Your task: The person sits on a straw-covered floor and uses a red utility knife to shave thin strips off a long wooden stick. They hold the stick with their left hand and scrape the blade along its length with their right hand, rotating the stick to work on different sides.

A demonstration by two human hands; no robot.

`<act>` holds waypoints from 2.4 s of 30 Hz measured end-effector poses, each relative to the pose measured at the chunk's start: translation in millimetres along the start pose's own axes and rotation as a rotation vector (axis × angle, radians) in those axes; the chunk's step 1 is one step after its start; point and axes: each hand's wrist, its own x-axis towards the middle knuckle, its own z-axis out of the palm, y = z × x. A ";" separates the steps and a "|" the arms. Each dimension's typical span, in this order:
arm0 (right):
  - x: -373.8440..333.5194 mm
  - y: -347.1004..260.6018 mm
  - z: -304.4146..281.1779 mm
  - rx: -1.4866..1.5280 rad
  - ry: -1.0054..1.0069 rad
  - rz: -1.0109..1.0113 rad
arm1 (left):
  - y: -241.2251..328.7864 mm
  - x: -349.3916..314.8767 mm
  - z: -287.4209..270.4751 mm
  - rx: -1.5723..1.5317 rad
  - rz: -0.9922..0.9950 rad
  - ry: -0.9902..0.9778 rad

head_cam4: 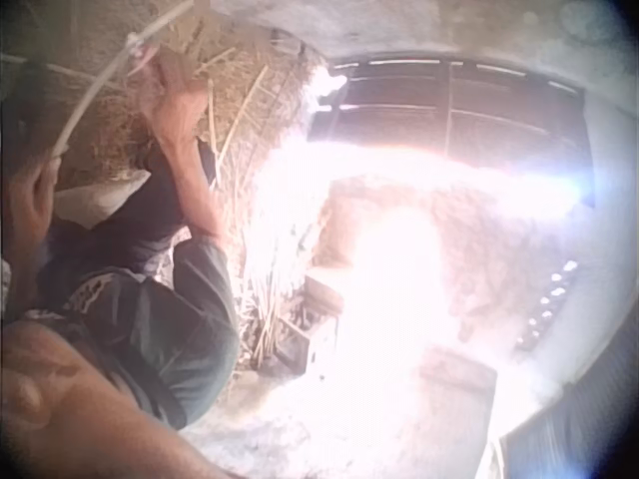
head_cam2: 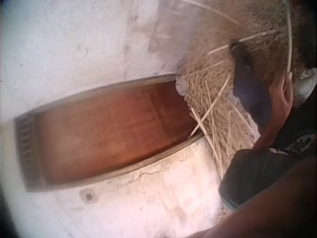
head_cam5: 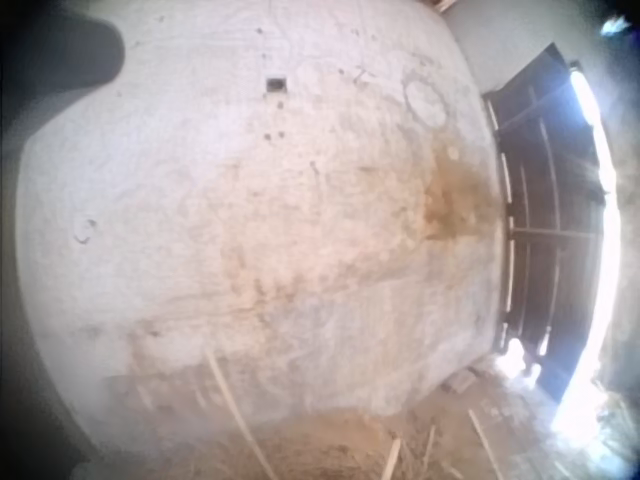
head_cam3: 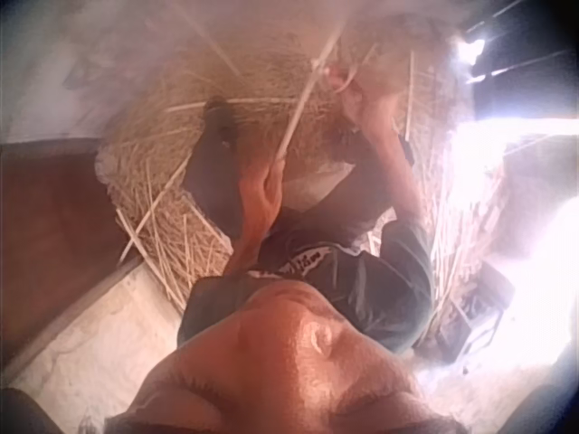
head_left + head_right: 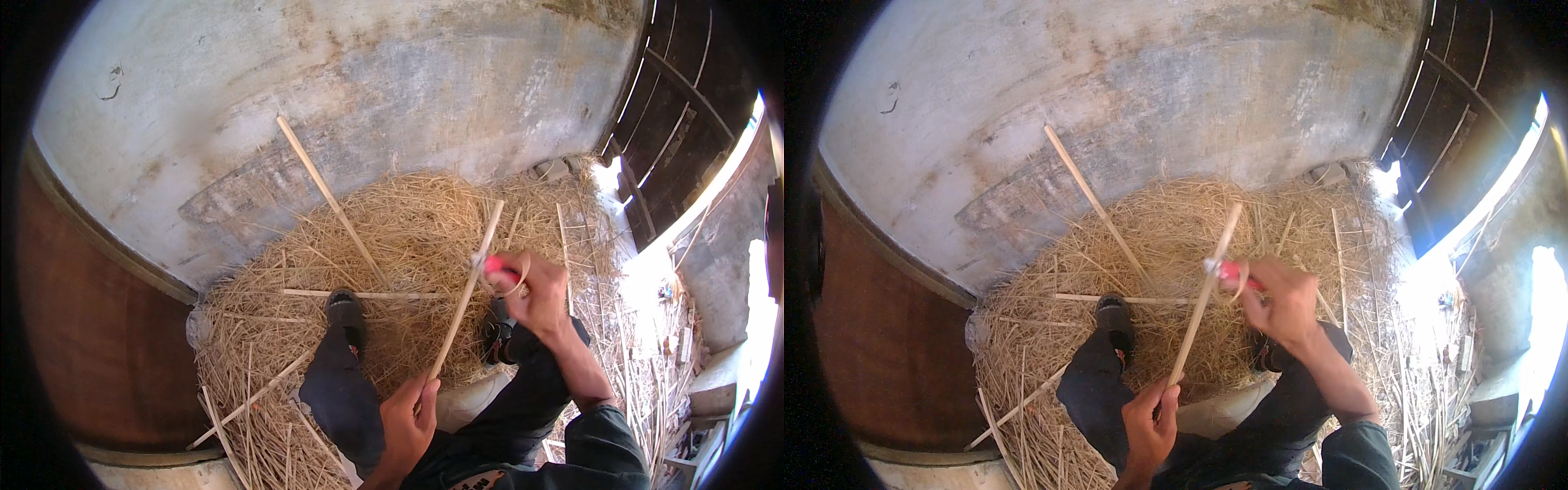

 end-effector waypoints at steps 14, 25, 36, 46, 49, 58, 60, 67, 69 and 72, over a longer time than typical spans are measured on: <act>20.8 14.7 -19.7 -0.149 -0.107 0.443 | -15.7 -10.1 -26.3 -0.495 -0.430 -0.167; 5.5 -7.7 -4.2 0.132 -0.169 0.284 | 7.2 24.1 -17.9 -0.479 -0.291 -0.122; -22.0 -38.9 17.4 0.105 -0.188 -0.188 | 16.7 39.0 -2.5 -0.372 -0.181 -0.041; -21.6 -45.3 16.6 0.033 -0.206 -0.184 | 8.7 35.7 6.5 -0.108 -0.039 0.064; -19.0 -41.4 16.8 0.050 -0.191 -0.154 | 6.3 28.6 4.0 -0.074 -0.039 0.039; -1.2 -13.4 9.4 0.005 -0.051 -0.019 | 6.0 3.4 -2.4 -0.025 -0.161 -0.021; 12.7 2.8 1.0 0.016 0.026 0.157 | -2.3 -10.5 -5.5 -0.017 -0.166 -0.066; 23.2 24.5 -18.8 0.006 0.010 0.415 | -24.8 -39.7 -12.8 -0.168 -0.293 -0.189; 15.2 7.4 -9.7 0.086 -0.032 0.348 | -22.2 -27.5 -14.2 -0.262 -0.324 -0.164; 6.8 -13.1 -0.3 0.120 -0.131 0.215 | -12.7 -5.3 -18.9 -0.351 -0.358 -0.142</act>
